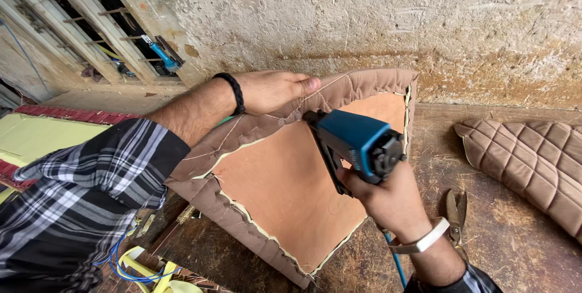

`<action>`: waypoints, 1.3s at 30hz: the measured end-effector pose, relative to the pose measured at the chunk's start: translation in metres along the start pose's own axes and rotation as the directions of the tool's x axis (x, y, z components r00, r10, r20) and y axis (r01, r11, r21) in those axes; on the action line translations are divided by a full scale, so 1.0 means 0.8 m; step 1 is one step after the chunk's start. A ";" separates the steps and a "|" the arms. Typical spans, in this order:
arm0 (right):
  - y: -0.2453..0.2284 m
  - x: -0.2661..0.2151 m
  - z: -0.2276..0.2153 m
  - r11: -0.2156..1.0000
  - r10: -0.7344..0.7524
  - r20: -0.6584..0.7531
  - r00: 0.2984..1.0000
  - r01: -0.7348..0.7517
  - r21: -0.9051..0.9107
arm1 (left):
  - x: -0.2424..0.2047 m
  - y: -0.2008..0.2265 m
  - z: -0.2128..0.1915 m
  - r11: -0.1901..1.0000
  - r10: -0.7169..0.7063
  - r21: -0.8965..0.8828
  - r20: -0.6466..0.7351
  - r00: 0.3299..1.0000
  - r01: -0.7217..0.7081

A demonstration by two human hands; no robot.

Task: The person staples brown quilted fabric onto a foam cushion using a pneumatic staple gun, then positions pink and yellow foam sheets on a wooden frame, and finally places the cushion onto a black quilted base. The person handles foam, fabric, and a staple gun throughout the process.

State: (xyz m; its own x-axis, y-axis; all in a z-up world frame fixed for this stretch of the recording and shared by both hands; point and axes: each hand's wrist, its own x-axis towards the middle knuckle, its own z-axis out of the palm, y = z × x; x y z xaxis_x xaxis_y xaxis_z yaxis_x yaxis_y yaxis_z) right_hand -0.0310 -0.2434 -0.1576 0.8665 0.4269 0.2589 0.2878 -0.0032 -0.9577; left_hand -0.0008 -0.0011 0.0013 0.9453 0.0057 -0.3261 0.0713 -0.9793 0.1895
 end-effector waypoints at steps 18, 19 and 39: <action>0.049 -0.001 -0.007 0.983 0.008 -0.044 0.999 0.000 0.184 | -0.006 0.009 -0.005 0.990 -0.101 0.098 -0.026 0.995 0.103; 0.050 0.002 -0.005 0.979 0.006 -0.053 0.999 0.005 0.204 | -0.007 0.010 -0.006 0.990 -0.107 0.093 -0.022 0.994 0.109; 0.064 0.050 -0.025 0.990 0.050 -0.058 0.997 -0.042 0.132 | -0.018 0.016 -0.016 0.980 -0.104 0.164 -0.039 0.994 0.109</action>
State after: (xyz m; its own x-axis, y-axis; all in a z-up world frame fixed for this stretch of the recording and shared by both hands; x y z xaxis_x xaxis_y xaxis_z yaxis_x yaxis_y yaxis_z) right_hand 0.0266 -0.2447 -0.1938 0.9019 0.3729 0.2178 0.1950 0.0984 -0.9759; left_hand -0.0091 -0.0108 0.0202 0.9445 0.1157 -0.3075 0.1209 -0.9927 -0.0021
